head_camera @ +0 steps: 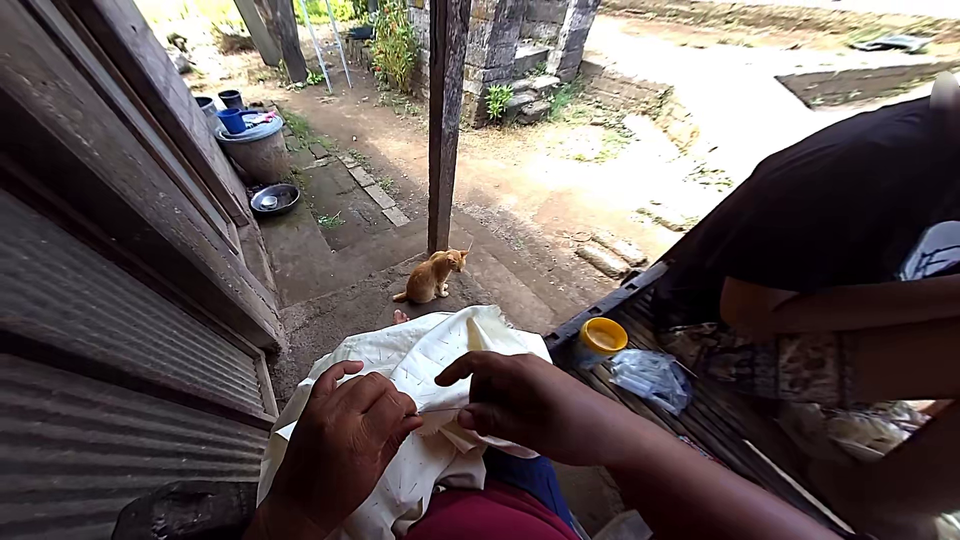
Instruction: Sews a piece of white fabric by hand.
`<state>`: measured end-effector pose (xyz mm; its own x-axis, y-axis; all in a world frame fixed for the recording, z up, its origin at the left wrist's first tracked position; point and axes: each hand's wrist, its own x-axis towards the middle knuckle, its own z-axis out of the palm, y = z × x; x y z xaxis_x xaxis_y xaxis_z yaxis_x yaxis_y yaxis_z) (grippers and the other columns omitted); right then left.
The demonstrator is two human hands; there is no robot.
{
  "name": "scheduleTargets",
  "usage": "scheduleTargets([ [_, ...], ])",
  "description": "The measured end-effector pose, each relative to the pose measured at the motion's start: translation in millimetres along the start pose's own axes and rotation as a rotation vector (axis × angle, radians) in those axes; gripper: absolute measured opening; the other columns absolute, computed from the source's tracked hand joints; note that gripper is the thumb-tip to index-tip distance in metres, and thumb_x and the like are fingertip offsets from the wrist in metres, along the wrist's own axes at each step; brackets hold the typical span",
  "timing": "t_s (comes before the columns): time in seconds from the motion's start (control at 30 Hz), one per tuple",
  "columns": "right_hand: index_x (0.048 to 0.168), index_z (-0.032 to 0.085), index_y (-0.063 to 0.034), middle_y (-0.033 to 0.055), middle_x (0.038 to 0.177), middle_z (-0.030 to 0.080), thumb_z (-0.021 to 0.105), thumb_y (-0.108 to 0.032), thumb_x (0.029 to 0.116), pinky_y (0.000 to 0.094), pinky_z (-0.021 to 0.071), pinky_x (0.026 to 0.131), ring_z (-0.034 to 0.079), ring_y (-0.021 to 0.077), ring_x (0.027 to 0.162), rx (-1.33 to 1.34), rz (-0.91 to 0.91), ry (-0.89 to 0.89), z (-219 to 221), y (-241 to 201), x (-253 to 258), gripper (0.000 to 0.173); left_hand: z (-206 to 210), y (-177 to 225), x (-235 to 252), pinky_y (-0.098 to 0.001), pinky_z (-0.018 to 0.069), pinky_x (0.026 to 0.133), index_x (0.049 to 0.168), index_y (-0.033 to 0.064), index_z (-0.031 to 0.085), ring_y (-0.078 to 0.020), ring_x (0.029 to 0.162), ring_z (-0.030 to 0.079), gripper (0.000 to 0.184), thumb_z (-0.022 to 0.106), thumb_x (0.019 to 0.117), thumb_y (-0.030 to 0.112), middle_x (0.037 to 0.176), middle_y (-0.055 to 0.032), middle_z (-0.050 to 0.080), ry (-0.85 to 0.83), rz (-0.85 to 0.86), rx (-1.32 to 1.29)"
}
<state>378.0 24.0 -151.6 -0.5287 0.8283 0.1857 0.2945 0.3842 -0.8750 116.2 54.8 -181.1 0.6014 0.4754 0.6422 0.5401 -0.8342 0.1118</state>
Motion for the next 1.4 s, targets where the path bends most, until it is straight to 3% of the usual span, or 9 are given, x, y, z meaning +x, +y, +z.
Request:
scheduleTargets([
  [0.13,0.096,0.073,-0.0106,-0.0015,0.082,0.068,0.058,-0.020,0.1017,0.0195,0.0487,0.065,0.060,0.0022,0.071,-0.317,0.026,0.073,4.3,-0.2,0.3,0.018,0.1,0.3,0.3,-0.0346,0.0464,0.091,0.096,0.0155,0.068,-0.0136,0.084,0.064,0.042,0.047,0.1055,0.051,0.084,-0.0016,0.066,-0.004,-0.019,0.009],
  [0.3,0.099,0.069,-0.0049,-0.0006,0.080,0.067,0.056,-0.014,0.1038,0.0158,0.0526,0.060,0.061,-0.0002,0.063,-0.049,0.060,0.009,3.8,-0.8,5.0,0.017,2.5,2.9,-1.1,-0.0358,0.0453,0.085,0.093,0.0166,0.068,-0.0137,0.077,0.062,0.038,0.064,0.0937,0.055,0.081,0.0000,0.065,-0.034,-0.040,0.048],
  [0.47,0.092,0.070,-0.0063,-0.0038,0.080,0.061,0.056,-0.014,0.1012,0.0131,0.0417,0.060,0.052,-0.0037,0.068,0.026,0.046,-0.004,6.9,6.3,10.3,0.018,1.1,7.0,0.4,-0.0441,0.0433,0.101,0.085,0.0191,0.067,-0.0145,0.084,0.064,0.020,0.056,0.0956,0.033,0.082,0.0011,0.063,-0.054,-0.082,0.068],
  [0.57,0.103,0.066,-0.0051,-0.0037,0.073,0.059,0.058,-0.013,0.0987,0.0149,0.0422,0.055,0.052,-0.0017,0.060,0.003,0.012,0.030,8.9,7.0,11.5,0.012,0.6,8.3,1.0,-0.0389,0.0456,0.093,0.084,0.0194,0.066,-0.0137,0.082,0.063,0.020,0.057,0.0945,0.034,0.081,0.0014,0.063,-0.060,-0.120,0.060],
  [0.73,0.090,0.073,-0.0106,0.0024,0.081,0.064,0.069,-0.014,0.0882,0.0217,0.0509,0.069,0.061,0.0106,0.077,-0.468,-0.290,0.187,18.8,6.8,6.2,0.006,2.2,6.6,-1.5,-0.0317,0.0471,0.079,0.087,0.0192,0.066,-0.0113,0.080,0.062,0.020,0.058,0.0946,0.036,0.083,0.0018,0.063,-0.059,-0.163,-0.001],
  [0.83,0.101,0.079,-0.0137,0.0040,0.082,0.061,0.067,-0.022,0.0927,0.0257,0.0513,0.070,0.061,0.0177,0.080,-0.727,-0.324,0.290,30.8,14.4,8.0,0.017,3.7,6.7,-3.1,-0.0275,0.0486,0.076,0.090,0.0190,0.066,-0.0088,0.080,0.061,0.020,0.060,0.0961,0.037,0.083,0.0029,0.062,-0.063,-0.170,-0.124],
  [1.03,0.081,0.071,-0.0122,0.0031,0.078,0.056,0.063,-0.013,0.0930,0.0255,0.0491,0.065,0.058,0.0170,0.078,-0.773,-0.329,0.299,37.6,18.0,7.4,0.014,8.7,6.8,-7.3,-0.0279,0.0468,0.063,0.091,0.0192,0.071,-0.0094,0.066,0.057,0.030,0.067,0.0860,0.049,0.073,0.0043,0.058,-0.108,-0.170,-0.072],
  [1.23,0.098,0.075,-0.0141,0.0023,0.080,0.060,0.067,-0.022,0.0888,0.0253,0.0511,0.065,0.061,0.0174,0.077,-0.807,-0.270,0.306,39.6,8.8,5.0,0.015,10.4,7.6,-6.5,-0.0257,0.0462,0.060,0.081,0.0190,0.070,-0.0074,0.066,0.057,0.020,0.063,0.0887,0.037,0.071,0.0047,0.057,-0.099,-0.230,-0.108],
  [1.4,0.094,0.074,-0.0147,0.0013,0.078,0.059,0.065,-0.023,0.0913,0.0248,0.0495,0.062,0.060,0.0158,0.075,-0.802,-0.278,0.335,41.8,4.5,6.8,0.013,10.7,8.1,-5.3,-0.0254,0.0453,0.060,0.082,0.0190,0.070,-0.0074,0.065,0.056,0.023,0.061,0.0911,0.039,0.071,0.0048,0.056,-0.110,-0.218,-0.100],
])
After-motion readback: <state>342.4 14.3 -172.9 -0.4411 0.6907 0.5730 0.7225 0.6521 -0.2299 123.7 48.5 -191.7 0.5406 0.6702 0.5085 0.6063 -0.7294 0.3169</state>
